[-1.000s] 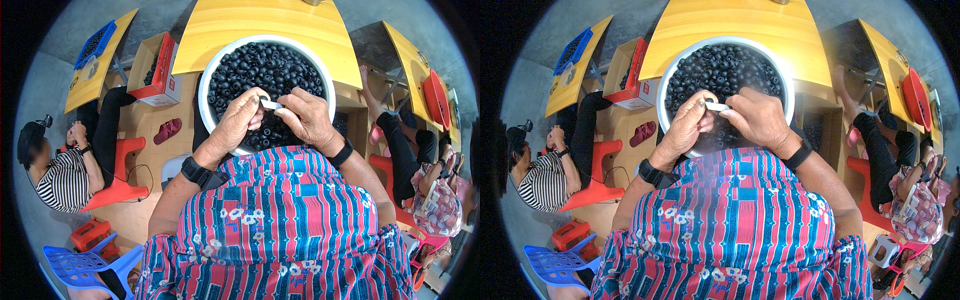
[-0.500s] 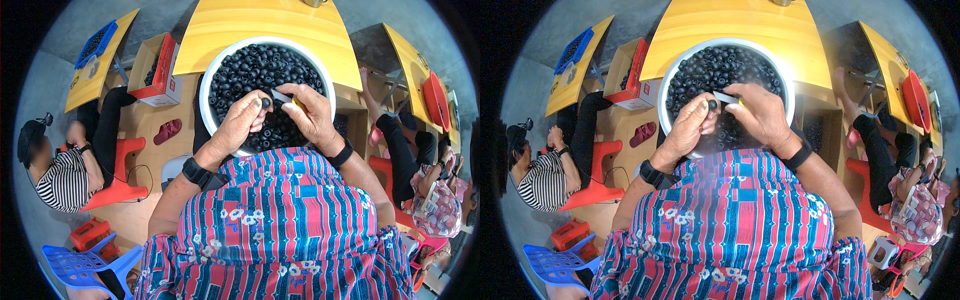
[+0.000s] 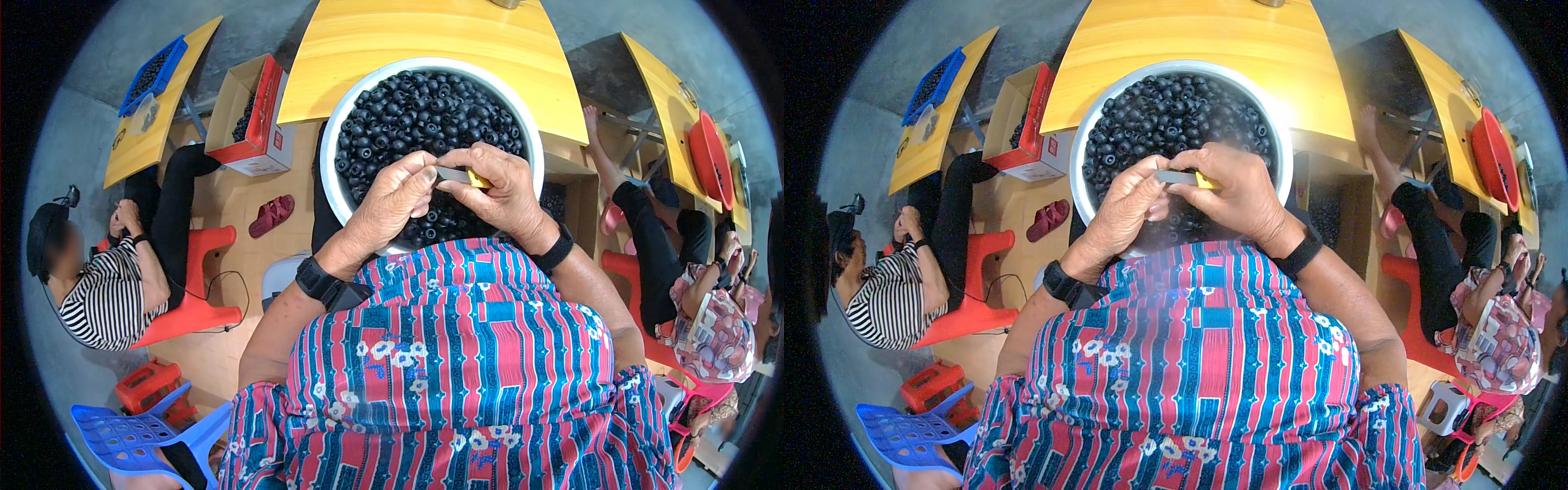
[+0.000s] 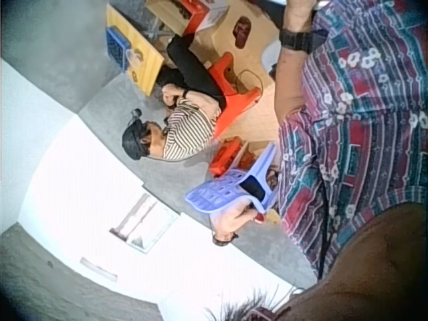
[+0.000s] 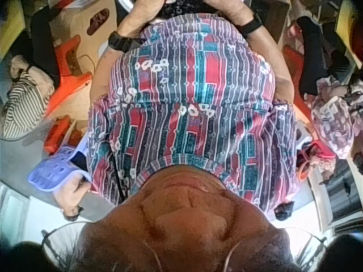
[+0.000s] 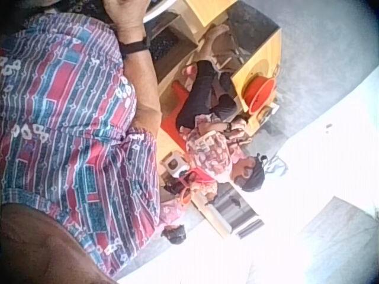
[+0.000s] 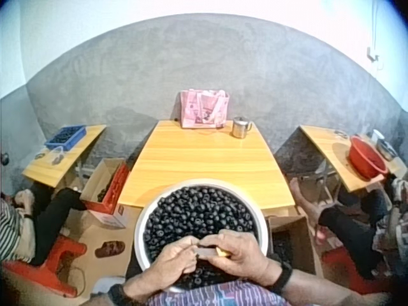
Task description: The recorder uses a small knife to peel the skin off longan fruits and extract the seeds.
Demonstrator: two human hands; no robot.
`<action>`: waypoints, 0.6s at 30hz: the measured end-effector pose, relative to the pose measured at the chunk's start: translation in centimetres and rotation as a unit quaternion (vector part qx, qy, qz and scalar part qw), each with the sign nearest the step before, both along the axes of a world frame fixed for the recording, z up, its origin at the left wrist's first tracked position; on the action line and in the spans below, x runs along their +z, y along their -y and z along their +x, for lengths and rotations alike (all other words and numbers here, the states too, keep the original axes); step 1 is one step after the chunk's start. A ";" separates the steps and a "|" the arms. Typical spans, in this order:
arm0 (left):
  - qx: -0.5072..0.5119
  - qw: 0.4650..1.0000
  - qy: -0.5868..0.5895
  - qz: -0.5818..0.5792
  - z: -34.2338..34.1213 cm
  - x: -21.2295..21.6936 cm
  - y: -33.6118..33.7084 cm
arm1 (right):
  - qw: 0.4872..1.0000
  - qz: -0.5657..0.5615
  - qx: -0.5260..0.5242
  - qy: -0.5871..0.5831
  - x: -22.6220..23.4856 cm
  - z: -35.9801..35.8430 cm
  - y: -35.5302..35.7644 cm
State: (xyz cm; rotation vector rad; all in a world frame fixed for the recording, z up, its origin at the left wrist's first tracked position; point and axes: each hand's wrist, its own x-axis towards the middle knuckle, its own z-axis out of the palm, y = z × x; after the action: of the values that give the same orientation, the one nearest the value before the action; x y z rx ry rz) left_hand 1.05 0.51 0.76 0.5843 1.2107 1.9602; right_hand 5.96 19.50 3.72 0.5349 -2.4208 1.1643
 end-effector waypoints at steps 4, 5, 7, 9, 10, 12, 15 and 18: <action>0.007 1.000 0.004 -0.011 0.1 0.1 0.0 | 1.000 0.003 0.000 0.006 0.5 0.2 0.2; 0.008 1.000 0.003 -0.011 0.1 0.2 0.1 | 1.000 0.003 0.001 0.006 0.8 0.3 0.2; 0.042 0.999 0.009 0.013 0.1 0.3 0.2 | 0.999 -0.025 -0.039 0.024 1.3 0.5 -0.1; 0.043 0.999 0.006 0.015 0.1 0.4 0.2 | 0.998 -0.035 -0.041 0.020 0.8 0.3 -0.4; 0.051 0.999 0.009 0.014 0.2 0.6 0.1 | 0.999 -0.019 -0.032 0.030 0.7 0.4 -0.5; 0.059 0.998 0.011 0.013 0.2 0.7 0.1 | 0.999 0.031 -0.015 0.012 0.7 0.3 -0.3; 0.059 0.998 -0.004 -0.005 0.0 0.5 0.3 | 0.996 0.090 -0.003 0.014 1.0 0.6 0.2; 0.049 0.998 -0.025 -0.003 -0.1 0.3 0.3 | 0.995 0.099 -0.001 -0.002 1.0 0.6 0.3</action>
State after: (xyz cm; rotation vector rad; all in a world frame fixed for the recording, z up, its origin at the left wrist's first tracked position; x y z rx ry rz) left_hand 0.99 0.19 1.09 0.5836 1.2967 2.0346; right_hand 6.58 19.23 4.70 0.5922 -2.5474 0.9270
